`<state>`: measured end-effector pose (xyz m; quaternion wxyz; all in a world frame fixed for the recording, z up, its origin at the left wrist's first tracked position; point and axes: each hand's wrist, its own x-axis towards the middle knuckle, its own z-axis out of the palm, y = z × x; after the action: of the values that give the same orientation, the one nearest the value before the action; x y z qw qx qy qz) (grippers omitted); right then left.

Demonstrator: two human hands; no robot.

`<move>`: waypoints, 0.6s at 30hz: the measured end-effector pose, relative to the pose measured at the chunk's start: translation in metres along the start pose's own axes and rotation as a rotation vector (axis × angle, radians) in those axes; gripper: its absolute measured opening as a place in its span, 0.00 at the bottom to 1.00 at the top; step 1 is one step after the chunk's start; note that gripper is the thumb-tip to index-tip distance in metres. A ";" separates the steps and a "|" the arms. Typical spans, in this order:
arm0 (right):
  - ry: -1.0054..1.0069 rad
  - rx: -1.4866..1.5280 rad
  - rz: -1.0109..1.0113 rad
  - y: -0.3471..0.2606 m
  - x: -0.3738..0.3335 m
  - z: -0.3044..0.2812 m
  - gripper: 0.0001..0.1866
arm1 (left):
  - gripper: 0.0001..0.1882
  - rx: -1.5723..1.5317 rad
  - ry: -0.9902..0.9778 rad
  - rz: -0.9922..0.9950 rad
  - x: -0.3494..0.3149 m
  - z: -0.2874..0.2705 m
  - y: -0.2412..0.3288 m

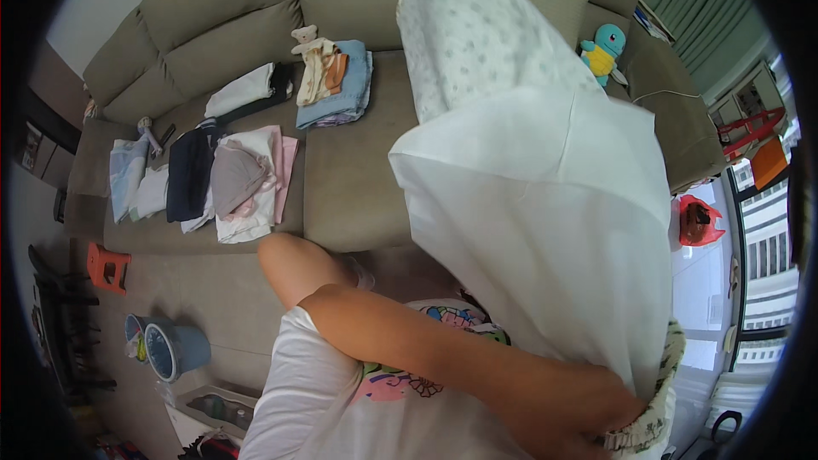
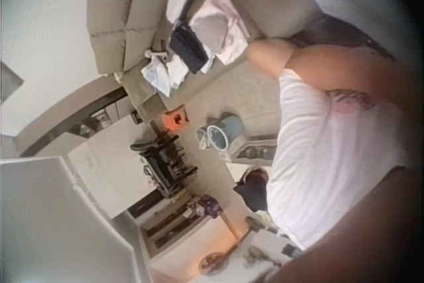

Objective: The person folds a black garment, a white patterned dress, and a yellow mesh item by hand while sitting on a couch and then moves the folded items to a table.

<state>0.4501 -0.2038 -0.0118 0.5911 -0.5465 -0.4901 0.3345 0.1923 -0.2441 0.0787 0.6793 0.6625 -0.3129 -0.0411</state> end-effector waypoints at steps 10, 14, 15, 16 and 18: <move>0.020 -0.821 -0.086 0.151 0.104 0.027 0.14 | 0.12 -0.108 0.306 0.120 0.015 -0.056 -0.067; -0.027 -1.012 -0.100 0.185 0.143 0.054 0.14 | 0.18 -0.440 0.706 -0.243 -0.021 -0.157 -0.132; -0.032 -1.039 -0.089 0.192 0.145 0.053 0.14 | 0.21 -0.442 0.813 -0.288 -0.029 -0.175 -0.142; -0.045 -1.042 -0.086 0.196 0.147 0.056 0.14 | 0.23 -0.439 0.935 -0.333 -0.039 -0.186 -0.147; -0.053 -1.040 -0.084 0.201 0.144 0.056 0.15 | 0.24 -0.565 1.063 -0.175 -0.061 -0.201 -0.174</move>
<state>0.4682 -0.0157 -0.1813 0.2417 -0.7391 -0.6277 0.0366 0.3025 -0.0602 -0.0904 0.8862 0.4097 0.1477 0.1583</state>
